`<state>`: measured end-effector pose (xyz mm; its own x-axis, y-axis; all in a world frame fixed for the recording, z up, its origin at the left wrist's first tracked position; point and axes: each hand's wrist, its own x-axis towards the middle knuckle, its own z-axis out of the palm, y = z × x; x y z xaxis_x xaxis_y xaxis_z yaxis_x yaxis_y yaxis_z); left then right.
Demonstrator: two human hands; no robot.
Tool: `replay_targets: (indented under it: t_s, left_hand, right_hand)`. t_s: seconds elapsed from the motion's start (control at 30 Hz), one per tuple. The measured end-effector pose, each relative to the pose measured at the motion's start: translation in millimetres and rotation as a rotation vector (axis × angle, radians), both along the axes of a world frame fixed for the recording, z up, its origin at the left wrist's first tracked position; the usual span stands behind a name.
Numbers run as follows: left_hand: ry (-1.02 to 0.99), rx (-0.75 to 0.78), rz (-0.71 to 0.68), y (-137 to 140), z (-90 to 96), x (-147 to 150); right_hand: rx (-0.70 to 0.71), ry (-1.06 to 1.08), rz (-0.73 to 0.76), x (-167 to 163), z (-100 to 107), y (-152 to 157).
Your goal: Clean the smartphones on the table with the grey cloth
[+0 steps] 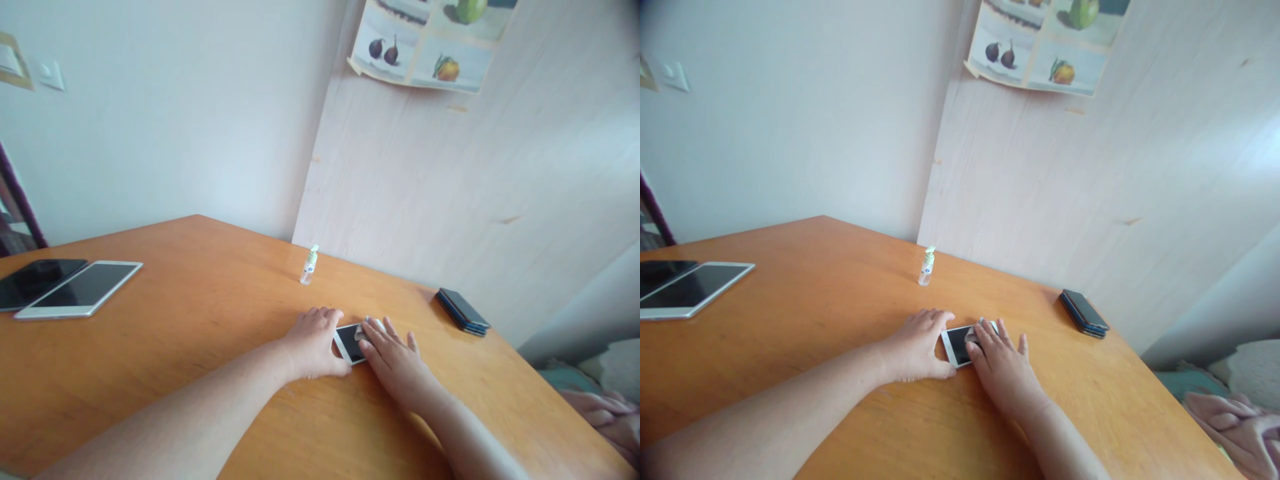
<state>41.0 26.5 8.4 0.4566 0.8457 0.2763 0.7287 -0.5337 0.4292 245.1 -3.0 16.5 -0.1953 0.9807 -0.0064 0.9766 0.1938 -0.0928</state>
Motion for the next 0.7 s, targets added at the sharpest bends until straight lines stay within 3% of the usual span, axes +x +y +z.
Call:
replay_targets:
  t_s: [0.1, 0.17, 0.33, 0.4, 0.6, 0.7]
  left_hand:
    - [-0.001, -0.005, -0.013, 1, -0.5, -1]
    - [0.000, -0.004, -0.023, 2, -0.8, -2]
    - [0.007, 0.001, -0.016, 2, -0.1, -1]
    - [0.009, -0.005, -0.015, 1, 0.6, -1]
    - [0.013, 0.023, -0.012, 1, 1.0, -2]
    - [0.016, 0.032, -0.013, 1, 1.3, -2]
  right_hand:
    - [-0.065, 0.056, 0.262, -19, 10, -19]
    - [-0.080, 0.054, 0.304, -21, 14, -23]
    - [-0.004, -0.103, -0.052, 7, 6, -5]
    - [0.007, -0.126, -0.104, 12, 4, -2]
    - [-0.154, 0.048, 0.279, -17, 23, -31]
    - [-0.166, 0.040, 0.284, -16, 27, -35]
